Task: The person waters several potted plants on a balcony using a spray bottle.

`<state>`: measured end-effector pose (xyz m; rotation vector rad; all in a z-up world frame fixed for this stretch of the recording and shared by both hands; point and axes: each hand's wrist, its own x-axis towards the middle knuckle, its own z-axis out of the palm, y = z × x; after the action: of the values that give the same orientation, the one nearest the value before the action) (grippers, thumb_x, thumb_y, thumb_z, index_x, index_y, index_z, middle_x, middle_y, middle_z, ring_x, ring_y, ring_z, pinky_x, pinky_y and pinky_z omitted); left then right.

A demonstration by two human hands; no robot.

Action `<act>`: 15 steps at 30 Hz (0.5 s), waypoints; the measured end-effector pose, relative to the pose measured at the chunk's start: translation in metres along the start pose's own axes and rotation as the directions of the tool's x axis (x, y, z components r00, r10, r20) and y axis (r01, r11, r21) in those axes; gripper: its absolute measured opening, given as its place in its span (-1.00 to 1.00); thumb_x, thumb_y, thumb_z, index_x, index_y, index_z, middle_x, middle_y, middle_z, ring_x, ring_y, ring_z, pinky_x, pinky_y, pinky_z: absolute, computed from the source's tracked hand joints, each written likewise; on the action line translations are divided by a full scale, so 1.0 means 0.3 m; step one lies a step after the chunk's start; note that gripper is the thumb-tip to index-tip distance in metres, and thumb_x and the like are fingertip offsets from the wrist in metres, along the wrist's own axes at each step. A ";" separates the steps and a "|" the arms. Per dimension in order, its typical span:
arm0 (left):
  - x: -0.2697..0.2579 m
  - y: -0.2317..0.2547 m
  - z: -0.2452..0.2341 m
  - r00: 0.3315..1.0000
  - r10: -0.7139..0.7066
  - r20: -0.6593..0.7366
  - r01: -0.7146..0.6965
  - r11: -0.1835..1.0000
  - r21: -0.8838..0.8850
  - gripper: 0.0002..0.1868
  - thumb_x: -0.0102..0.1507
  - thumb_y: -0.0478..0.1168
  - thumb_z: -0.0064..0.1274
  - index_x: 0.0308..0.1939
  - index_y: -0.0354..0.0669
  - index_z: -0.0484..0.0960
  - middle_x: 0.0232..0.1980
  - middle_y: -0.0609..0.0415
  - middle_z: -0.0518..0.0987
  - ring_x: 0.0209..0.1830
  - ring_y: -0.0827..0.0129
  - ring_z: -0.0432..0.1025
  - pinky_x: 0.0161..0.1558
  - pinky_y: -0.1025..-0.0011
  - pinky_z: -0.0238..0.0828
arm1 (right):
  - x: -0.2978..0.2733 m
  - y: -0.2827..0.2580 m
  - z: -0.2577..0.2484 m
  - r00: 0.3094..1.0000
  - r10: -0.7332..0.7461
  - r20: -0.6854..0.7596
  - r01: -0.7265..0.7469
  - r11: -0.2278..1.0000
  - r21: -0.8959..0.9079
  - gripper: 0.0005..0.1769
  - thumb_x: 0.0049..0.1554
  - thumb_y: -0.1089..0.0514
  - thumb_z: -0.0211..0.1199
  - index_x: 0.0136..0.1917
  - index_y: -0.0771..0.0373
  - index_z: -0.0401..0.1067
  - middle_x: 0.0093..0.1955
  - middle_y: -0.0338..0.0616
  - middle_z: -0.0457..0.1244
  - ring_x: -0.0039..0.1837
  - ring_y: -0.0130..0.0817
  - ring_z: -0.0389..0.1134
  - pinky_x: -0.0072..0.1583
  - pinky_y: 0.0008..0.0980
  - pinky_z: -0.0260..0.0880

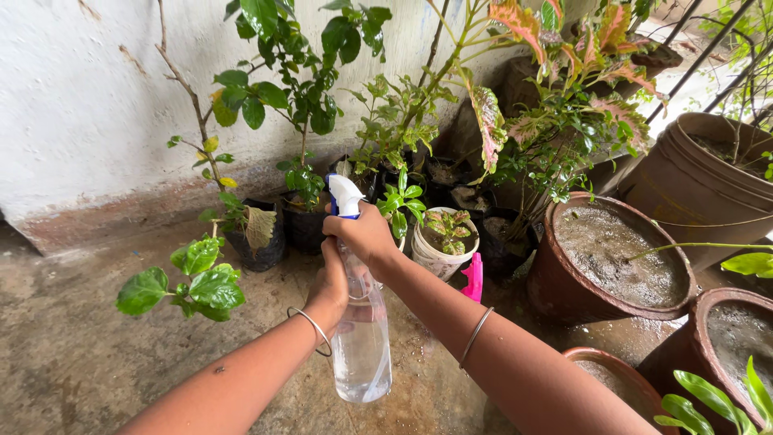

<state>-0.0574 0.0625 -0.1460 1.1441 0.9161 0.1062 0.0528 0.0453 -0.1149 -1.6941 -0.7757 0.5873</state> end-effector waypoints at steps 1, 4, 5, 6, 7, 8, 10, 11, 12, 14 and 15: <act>-0.007 0.001 -0.002 1.000 -0.007 -0.003 0.007 1.000 -0.015 0.03 0.10 0.68 -0.86 -0.20 0.02 0.53 -0.24 0.20 0.62 -0.41 -0.02 0.66 -0.27 -0.07 0.35 | -0.004 -0.005 0.002 1.000 0.009 -0.006 -0.010 1.000 -0.014 -0.54 -0.18 0.08 0.35 0.02 0.23 0.55 -0.15 -0.17 0.42 -0.13 -0.42 0.42 -0.02 -0.41 0.44; -0.029 0.001 -0.001 1.000 -0.018 0.006 0.018 0.997 -0.074 -0.02 0.11 0.67 -0.82 -0.19 0.06 0.52 -0.25 0.15 0.60 -0.42 -0.02 0.64 -0.32 -0.05 0.44 | -0.026 -0.030 0.011 0.999 0.030 -0.023 -0.032 0.996 -0.078 -0.58 -0.17 0.07 0.33 -0.02 0.24 0.56 -0.18 -0.16 0.41 -0.16 -0.40 0.42 -0.06 -0.39 0.44; -0.034 0.003 0.001 1.000 -0.014 0.019 0.015 0.995 -0.101 -0.04 0.12 0.67 -0.81 -0.18 0.06 0.50 -0.26 0.13 0.58 -0.43 -0.01 0.63 -0.34 -0.04 0.48 | -0.034 -0.042 0.014 0.999 0.031 -0.028 -0.034 0.993 -0.112 -0.59 -0.16 0.06 0.32 -0.03 0.24 0.56 -0.20 -0.15 0.42 -0.17 -0.39 0.43 -0.06 -0.39 0.44; -0.039 0.006 0.000 0.999 -0.008 0.031 0.012 0.991 -0.130 -0.05 0.14 0.66 -0.80 -0.17 0.07 0.48 -0.27 0.10 0.55 -0.43 0.00 0.63 -0.37 -0.03 0.53 | -0.043 -0.055 0.017 0.999 0.031 -0.032 -0.035 0.989 -0.146 -0.61 -0.14 0.05 0.32 -0.05 0.25 0.57 -0.21 -0.14 0.42 -0.18 -0.37 0.43 -0.07 -0.38 0.43; -0.045 0.007 -0.001 0.999 -0.006 0.032 0.009 0.993 -0.122 -0.04 0.14 0.65 -0.81 -0.15 0.05 0.48 -0.27 0.11 0.56 -0.43 0.00 0.63 -0.39 0.01 0.53 | -0.051 -0.070 0.016 0.999 0.030 -0.028 -0.034 0.988 -0.150 -0.62 -0.14 0.05 0.31 -0.06 0.25 0.56 -0.22 -0.15 0.41 -0.19 -0.38 0.43 -0.07 -0.39 0.43; -0.050 0.009 -0.004 0.999 -0.001 0.033 0.005 0.993 -0.114 -0.03 0.15 0.65 -0.83 -0.12 0.03 0.48 -0.27 0.12 0.56 -0.43 0.00 0.63 -0.41 0.05 0.53 | -0.058 -0.086 0.013 0.999 0.027 -0.024 -0.030 0.988 -0.153 -0.64 -0.13 0.05 0.31 -0.07 0.24 0.56 -0.23 -0.15 0.41 -0.20 -0.38 0.43 -0.08 -0.39 0.44; -0.051 0.019 -0.011 0.997 0.069 0.047 -0.063 0.990 -0.126 -0.01 0.17 0.63 -0.81 -0.04 -0.01 0.50 -0.24 0.11 0.59 -0.39 0.06 0.64 -0.41 0.09 0.59 | -0.068 -0.119 0.007 1.000 0.003 -0.024 -0.006 0.994 -0.105 -0.66 -0.13 0.07 0.31 -0.08 0.24 0.55 -0.24 -0.17 0.40 -0.21 -0.40 0.41 -0.09 -0.39 0.43; -0.048 0.031 -0.011 0.989 0.134 0.060 -0.124 0.981 -0.146 0.00 0.18 0.62 -0.77 0.02 -0.03 0.53 -0.22 0.09 0.61 -0.34 0.13 0.64 -0.39 0.08 0.65 | -0.072 -0.138 0.004 0.999 -0.017 -0.030 0.016 0.999 -0.052 -0.67 -0.13 0.09 0.31 -0.08 0.23 0.55 -0.25 -0.20 0.39 -0.21 -0.42 0.40 -0.10 -0.39 0.42; -0.047 0.043 -0.010 0.977 0.200 0.075 -0.186 0.968 -0.167 0.02 0.19 0.61 -0.73 0.08 -0.05 0.56 -0.19 0.07 0.63 -0.30 0.20 0.64 -0.36 0.08 0.71 | -0.076 -0.156 -0.003 0.999 -0.038 -0.038 0.038 0.999 0.000 -0.68 -0.14 0.11 0.31 -0.08 0.23 0.54 -0.25 -0.22 0.38 -0.22 -0.43 0.38 -0.11 -0.40 0.41; -0.049 0.091 -0.014 0.977 0.212 0.016 -0.211 0.976 -0.053 0.05 0.22 0.60 -0.72 0.12 -0.12 0.59 -0.18 0.03 0.67 -0.28 0.18 0.66 -0.34 0.16 0.71 | -0.081 -0.204 -0.026 0.994 -0.103 -0.031 0.106 0.985 0.138 -0.66 -0.15 0.16 0.32 -0.06 0.24 0.52 -0.24 -0.25 0.36 -0.21 -0.46 0.36 -0.11 -0.40 0.40; -0.055 0.123 -0.015 0.975 0.221 -0.014 -0.221 0.975 0.005 0.07 0.23 0.60 -0.72 0.14 -0.15 0.61 -0.18 0.01 0.69 -0.27 0.17 0.68 -0.34 0.21 0.70 | -0.082 -0.234 -0.040 0.990 -0.137 -0.030 0.140 0.968 0.207 -0.65 -0.16 0.18 0.33 -0.05 0.25 0.51 -0.24 -0.26 0.35 -0.21 -0.47 0.35 -0.11 -0.40 0.40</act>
<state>-0.0575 0.0739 -0.1071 1.2472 0.7993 0.2950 0.0315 0.0301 -0.0443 -1.4380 -0.7860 0.5378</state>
